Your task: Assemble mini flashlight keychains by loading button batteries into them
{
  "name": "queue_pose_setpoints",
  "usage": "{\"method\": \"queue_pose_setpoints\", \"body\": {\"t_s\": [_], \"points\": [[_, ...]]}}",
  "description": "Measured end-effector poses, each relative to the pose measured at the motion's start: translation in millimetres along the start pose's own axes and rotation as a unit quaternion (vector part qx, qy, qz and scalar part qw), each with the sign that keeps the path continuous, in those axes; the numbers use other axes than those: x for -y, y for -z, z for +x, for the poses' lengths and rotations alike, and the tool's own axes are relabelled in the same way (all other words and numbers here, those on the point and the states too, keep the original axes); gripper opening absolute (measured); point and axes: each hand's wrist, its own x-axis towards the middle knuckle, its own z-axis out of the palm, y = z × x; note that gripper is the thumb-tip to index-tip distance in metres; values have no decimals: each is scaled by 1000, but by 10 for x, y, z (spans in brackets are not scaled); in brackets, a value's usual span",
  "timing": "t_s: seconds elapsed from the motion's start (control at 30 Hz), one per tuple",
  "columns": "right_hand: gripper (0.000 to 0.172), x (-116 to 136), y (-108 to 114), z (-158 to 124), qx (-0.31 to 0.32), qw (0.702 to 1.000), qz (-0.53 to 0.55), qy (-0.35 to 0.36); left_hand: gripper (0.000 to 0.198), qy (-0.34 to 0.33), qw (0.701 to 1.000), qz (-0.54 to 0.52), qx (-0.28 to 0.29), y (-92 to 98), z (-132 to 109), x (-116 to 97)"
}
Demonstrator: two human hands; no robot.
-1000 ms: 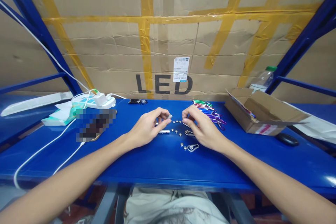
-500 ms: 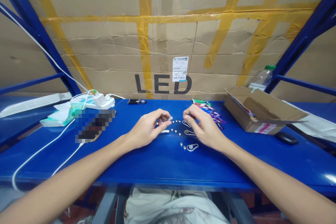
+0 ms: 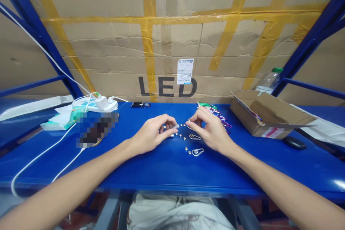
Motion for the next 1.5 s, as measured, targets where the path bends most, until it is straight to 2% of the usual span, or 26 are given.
{"method": "queue_pose_setpoints", "body": {"t_s": [0.33,0.63,1.2,1.5], "points": [[16,-4,-3,-1,-5,1000,-3,3,19,-55,998,29,-6,22,7,-2],[12,47,-2,9,-3,1000,13,0,14,-76,994,55,-47,24,21,-13],[16,79,-2,11,-16,1000,7,-9,19,-60,997,42,-4,16,14,3],[22,114,17,5,-28,999,14,-28,20,-46,998,33,37,12,11,30]]}}
